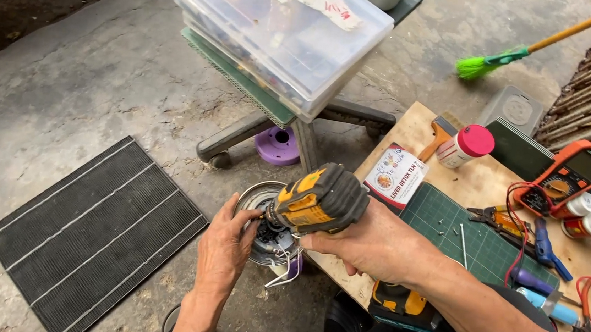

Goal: Cleaning and disassembling an appliance motor base using a cloth and power tools.

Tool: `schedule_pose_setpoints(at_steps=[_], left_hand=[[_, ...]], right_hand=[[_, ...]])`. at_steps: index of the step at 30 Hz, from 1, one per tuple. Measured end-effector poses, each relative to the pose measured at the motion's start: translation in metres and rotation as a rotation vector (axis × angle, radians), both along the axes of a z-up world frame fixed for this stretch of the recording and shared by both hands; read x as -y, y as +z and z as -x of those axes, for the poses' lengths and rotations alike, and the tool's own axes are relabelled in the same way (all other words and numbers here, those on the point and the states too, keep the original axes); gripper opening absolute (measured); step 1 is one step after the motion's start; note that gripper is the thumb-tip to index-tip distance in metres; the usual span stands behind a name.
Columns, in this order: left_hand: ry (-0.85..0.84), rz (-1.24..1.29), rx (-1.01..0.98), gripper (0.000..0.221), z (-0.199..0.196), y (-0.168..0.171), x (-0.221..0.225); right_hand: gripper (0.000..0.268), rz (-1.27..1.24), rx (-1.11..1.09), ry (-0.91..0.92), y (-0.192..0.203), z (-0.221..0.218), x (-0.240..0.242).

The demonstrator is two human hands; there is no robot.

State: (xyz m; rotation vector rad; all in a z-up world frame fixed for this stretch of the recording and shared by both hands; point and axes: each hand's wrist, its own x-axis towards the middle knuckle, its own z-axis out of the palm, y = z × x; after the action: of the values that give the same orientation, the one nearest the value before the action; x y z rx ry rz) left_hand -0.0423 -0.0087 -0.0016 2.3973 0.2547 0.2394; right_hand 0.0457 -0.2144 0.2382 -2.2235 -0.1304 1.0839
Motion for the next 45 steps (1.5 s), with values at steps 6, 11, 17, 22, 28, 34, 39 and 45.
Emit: schedule_pose_setpoints(at_steps=[6,11,17,22,28,34,39,45], left_hand=[[0.03,-0.04,0.116,0.027,0.0,-0.008,0.0],[0.039,-0.094,0.189,0.023,0.002,-0.008,0.002],[0.093,-0.085,0.137,0.015,0.003,-0.006,0.003],[0.118,0.008,0.188,0.012,0.006,-0.005,0.008],[0.275,0.293,0.084,0.016,0.001,-0.004,0.01],[0.153,0.115,0.306,0.02,-0.009,0.064,0.058],[-0.21,0.388,0.172,0.013,-0.031,0.041,0.176],[-0.018,0.972,-0.493,0.023,-0.064,-0.002,0.277]], right_hand=[[0.036,0.049,0.002,0.049,0.006,-0.002,-0.003],[0.035,0.042,0.01,0.035,0.008,0.0,-0.005],[0.028,0.115,0.026,0.067,0.021,0.008,-0.006],[0.041,0.102,-0.021,-0.162,0.051,0.016,0.0],[0.028,-0.188,0.138,-0.441,0.054,0.012,0.052],[0.025,-0.338,0.378,-0.542,0.06,0.008,0.107],[0.035,-0.109,0.289,-0.756,0.069,-0.003,0.136],[0.034,-0.098,0.28,-0.875,0.062,-0.009,0.182]])
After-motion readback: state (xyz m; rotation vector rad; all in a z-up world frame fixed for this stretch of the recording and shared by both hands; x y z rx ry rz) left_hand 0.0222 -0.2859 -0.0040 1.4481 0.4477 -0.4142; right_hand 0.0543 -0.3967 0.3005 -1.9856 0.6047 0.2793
